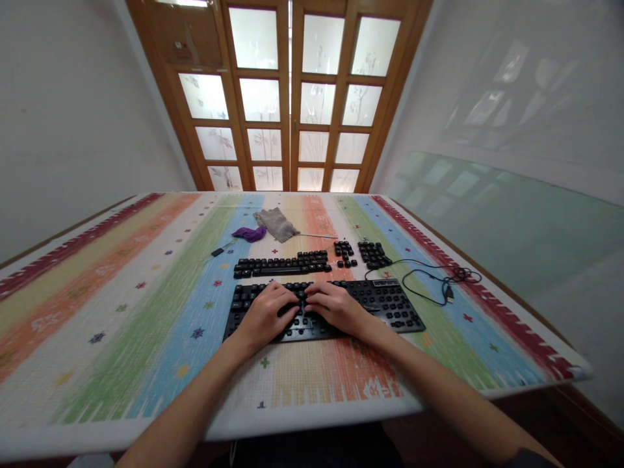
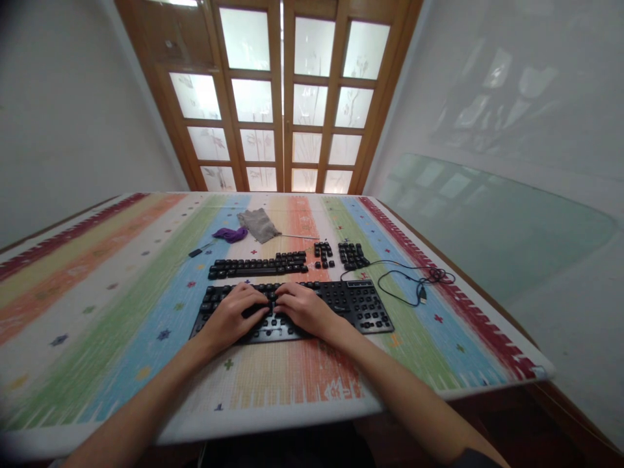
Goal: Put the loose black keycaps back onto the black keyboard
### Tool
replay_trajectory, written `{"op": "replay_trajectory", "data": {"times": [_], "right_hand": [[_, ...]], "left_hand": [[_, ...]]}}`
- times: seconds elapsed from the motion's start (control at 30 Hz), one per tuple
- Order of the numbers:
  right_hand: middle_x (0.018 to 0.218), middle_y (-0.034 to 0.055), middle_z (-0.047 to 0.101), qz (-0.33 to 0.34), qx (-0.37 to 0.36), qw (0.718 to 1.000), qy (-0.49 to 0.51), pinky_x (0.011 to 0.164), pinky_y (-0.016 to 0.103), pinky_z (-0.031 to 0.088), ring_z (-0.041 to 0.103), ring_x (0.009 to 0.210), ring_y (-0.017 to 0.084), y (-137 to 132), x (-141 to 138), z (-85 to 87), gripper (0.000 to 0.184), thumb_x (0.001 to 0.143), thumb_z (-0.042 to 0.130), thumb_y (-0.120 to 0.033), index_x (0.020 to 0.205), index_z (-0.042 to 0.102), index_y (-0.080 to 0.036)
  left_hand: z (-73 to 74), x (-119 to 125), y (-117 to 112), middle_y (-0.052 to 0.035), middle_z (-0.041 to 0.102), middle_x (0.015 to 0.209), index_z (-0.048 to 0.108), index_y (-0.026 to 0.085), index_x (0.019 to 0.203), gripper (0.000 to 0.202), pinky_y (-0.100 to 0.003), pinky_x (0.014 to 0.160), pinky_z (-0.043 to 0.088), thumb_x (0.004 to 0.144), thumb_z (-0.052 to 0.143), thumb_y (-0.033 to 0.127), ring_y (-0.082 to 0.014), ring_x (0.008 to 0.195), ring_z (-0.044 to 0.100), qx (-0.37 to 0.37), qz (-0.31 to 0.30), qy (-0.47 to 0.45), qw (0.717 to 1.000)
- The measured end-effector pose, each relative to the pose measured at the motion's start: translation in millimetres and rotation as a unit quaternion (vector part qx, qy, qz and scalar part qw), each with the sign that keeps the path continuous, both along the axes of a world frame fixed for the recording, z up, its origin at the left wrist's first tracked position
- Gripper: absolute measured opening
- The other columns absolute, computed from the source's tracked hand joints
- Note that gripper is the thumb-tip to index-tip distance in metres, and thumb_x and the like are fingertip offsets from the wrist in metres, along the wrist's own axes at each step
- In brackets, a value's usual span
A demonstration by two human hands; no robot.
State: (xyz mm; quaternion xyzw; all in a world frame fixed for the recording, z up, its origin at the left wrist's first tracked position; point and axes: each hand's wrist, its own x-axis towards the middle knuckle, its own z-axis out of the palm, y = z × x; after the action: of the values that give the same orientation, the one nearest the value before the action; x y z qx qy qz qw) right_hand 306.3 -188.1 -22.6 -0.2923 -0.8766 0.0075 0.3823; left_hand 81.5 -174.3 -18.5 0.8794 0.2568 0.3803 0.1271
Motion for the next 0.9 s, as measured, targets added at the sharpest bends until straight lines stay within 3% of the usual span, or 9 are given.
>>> {"op": "replay_trajectory", "data": {"times": [0.33,0.6,0.9], "right_hand": [[0.095,0.0097,0.071,0.009,-0.072,0.997,0.006,0.081,0.036,0.058,0.068,0.089,0.021,-3.6,2.8,6.3,0.013,0.092,0.06,-0.014,0.096,0.072,-0.017],[0.098,0.0091,0.072,-0.028,-0.107,0.994,0.013,0.083,0.037,0.057,0.068,0.092,0.022,-6.1,1.5,7.0,0.019,0.09,0.063,-0.015,0.107,0.067,-0.018],[0.096,0.0095,0.071,-0.009,-0.077,0.997,0.026,0.082,0.038,0.058,0.067,0.091,0.022,-3.8,-3.8,1.9,0.014,0.092,0.06,-0.015,0.102,0.07,-0.018]], "left_hand": [[-0.4,0.3,0.8,-0.0076,0.072,0.094,0.069,0.018,0.094,0.01,-0.042,0.085,0.053,0.093,0.059,0.016,-0.0224,0.09,0.06,0.021,-0.005,0.003,1.0],[3.4,1.8,-0.9,-0.0062,0.07,0.09,0.068,0.019,0.095,0.011,-0.039,0.081,0.051,0.091,0.058,0.015,-0.0218,0.087,0.058,0.019,0.003,0.008,1.0],[4.2,2.3,1.0,-0.0054,0.069,0.089,0.068,0.02,0.094,0.01,-0.038,0.081,0.051,0.09,0.06,0.016,-0.0217,0.087,0.058,0.006,0.006,0.004,1.0]]}}
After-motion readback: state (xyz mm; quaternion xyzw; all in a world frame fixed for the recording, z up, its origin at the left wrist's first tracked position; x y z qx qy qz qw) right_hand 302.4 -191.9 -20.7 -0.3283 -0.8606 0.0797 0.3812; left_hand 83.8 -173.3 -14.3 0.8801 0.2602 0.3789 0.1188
